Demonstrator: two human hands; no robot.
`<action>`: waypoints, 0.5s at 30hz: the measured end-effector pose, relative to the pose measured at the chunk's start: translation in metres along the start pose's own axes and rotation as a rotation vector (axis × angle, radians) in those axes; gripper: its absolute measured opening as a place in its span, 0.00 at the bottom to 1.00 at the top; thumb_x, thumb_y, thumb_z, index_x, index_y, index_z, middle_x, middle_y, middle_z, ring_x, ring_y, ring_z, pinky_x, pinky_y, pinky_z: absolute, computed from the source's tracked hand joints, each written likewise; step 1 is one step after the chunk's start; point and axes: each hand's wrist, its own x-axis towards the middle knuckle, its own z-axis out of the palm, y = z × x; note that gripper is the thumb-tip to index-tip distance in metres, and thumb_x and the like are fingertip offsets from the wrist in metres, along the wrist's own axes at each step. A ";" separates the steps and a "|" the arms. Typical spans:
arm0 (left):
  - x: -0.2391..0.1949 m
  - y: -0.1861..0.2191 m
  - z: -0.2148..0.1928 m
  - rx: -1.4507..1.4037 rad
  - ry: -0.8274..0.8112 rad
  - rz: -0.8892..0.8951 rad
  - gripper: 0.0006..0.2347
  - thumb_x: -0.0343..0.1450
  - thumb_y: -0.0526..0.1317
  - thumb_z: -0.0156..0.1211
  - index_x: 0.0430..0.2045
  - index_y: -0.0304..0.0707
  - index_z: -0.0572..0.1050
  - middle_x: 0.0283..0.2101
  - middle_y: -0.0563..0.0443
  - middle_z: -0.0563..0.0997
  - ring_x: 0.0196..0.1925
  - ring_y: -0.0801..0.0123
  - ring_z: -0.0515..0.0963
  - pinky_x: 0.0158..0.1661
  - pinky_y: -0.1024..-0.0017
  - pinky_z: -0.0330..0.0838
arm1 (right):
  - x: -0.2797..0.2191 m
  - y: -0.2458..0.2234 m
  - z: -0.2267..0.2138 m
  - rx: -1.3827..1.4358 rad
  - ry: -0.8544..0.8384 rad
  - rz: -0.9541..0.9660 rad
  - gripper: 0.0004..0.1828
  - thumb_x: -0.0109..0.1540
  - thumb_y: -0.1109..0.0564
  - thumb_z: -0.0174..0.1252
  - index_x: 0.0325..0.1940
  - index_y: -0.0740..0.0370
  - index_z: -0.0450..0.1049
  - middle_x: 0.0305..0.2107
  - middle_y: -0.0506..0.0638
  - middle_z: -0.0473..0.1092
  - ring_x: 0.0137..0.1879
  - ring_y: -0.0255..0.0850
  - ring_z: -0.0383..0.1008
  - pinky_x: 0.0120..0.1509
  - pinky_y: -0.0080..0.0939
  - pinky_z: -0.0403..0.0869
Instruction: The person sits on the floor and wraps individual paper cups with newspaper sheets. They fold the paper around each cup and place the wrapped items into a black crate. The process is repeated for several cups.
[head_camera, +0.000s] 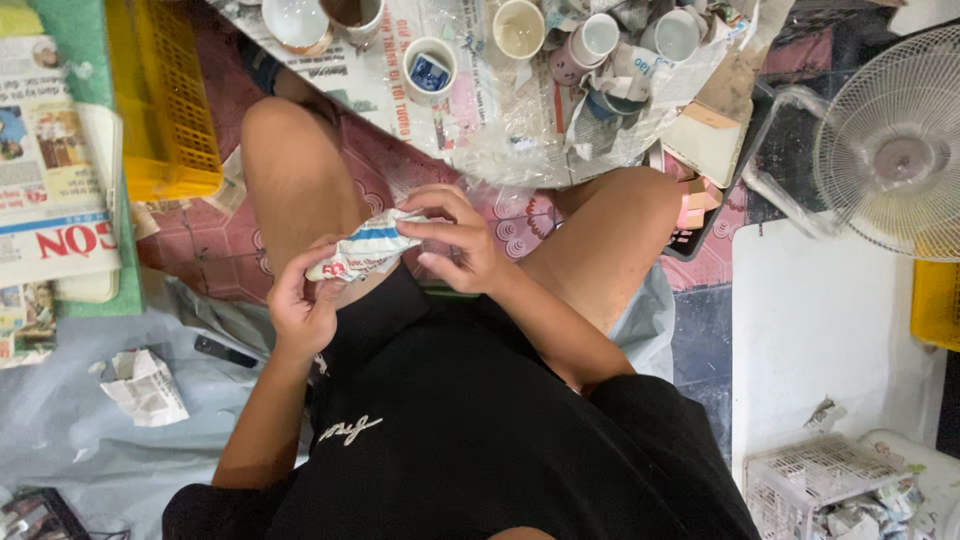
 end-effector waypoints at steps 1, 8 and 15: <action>0.006 0.000 0.002 0.028 0.017 -0.011 0.16 0.77 0.35 0.62 0.57 0.26 0.70 0.62 0.38 0.76 0.66 0.62 0.75 0.68 0.65 0.67 | 0.004 -0.003 -0.004 -0.034 0.006 0.003 0.22 0.60 0.55 0.64 0.58 0.62 0.78 0.59 0.57 0.69 0.69 0.55 0.66 0.74 0.54 0.69; 0.062 0.010 0.028 -0.064 0.008 -0.079 0.21 0.79 0.41 0.62 0.64 0.27 0.67 0.60 0.40 0.75 0.63 0.65 0.75 0.66 0.67 0.69 | 0.019 -0.008 -0.044 0.057 0.039 0.142 0.20 0.64 0.54 0.63 0.61 0.57 0.77 0.67 0.59 0.60 0.75 0.57 0.59 0.75 0.53 0.70; 0.117 0.029 0.051 -0.293 -0.142 -0.023 0.20 0.79 0.41 0.62 0.62 0.32 0.65 0.64 0.35 0.74 0.66 0.59 0.76 0.67 0.64 0.71 | 0.037 0.008 -0.099 -0.205 -0.029 0.045 0.16 0.61 0.50 0.69 0.53 0.55 0.83 0.60 0.54 0.68 0.70 0.50 0.67 0.65 0.46 0.75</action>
